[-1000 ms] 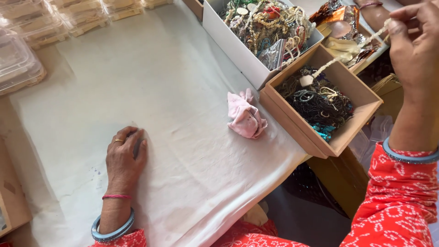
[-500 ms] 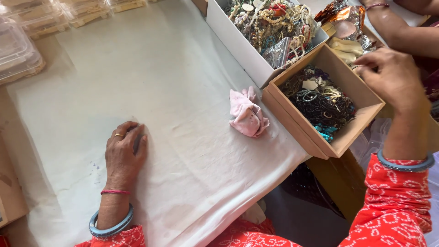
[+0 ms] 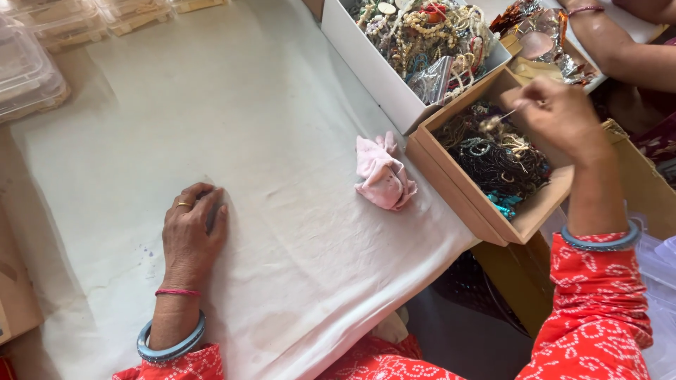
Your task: The person places a small bag of blue beads into a clear plastic container and wipes the container with a pink cloth. They then place a small beige pouch into the container and close it. Finally, the person picks up a beaded necklace from a box and wipes it with the cloth.
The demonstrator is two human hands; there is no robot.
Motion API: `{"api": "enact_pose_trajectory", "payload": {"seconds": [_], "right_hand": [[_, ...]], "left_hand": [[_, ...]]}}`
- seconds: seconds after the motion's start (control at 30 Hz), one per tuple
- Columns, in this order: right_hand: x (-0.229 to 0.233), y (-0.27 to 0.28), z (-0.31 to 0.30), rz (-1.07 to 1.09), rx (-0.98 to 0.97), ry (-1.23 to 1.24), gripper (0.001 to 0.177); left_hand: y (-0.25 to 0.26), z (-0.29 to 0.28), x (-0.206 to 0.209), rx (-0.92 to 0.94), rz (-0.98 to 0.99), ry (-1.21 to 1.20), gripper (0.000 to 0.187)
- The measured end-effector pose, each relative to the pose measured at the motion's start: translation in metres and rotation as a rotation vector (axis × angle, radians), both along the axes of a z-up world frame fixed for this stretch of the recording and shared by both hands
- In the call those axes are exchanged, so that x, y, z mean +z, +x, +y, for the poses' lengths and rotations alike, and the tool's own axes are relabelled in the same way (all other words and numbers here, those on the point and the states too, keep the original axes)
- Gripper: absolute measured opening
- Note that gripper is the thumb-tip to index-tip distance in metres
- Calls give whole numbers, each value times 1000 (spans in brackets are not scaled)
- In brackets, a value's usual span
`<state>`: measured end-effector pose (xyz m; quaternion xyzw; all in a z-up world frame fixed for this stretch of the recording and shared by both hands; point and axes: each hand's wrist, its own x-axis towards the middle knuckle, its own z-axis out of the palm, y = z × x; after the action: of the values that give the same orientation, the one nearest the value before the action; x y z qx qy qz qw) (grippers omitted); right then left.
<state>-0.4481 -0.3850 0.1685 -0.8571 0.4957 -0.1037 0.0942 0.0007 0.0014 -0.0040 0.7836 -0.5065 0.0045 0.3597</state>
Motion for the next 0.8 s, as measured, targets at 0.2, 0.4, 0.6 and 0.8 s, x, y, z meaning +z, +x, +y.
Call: {"api": "enact_pose_trajectory", "payload": {"seconds": [0.2,0.4,0.6,0.8], "right_hand": [[17,-37,-10,-385,122,-144,13],[38,-52,7,-755,113,-113,7],[36,-59,7,-746,94,-108,11],[54,-11,43,-591,217,-128,7]], "left_hand": [[0,-2,2,3,8,10,26],[1,-2,1,-5,-4,1,26],[0,-2,1,1,5,7,26],[-1,-6,-2,14,15,-11,25]]}}
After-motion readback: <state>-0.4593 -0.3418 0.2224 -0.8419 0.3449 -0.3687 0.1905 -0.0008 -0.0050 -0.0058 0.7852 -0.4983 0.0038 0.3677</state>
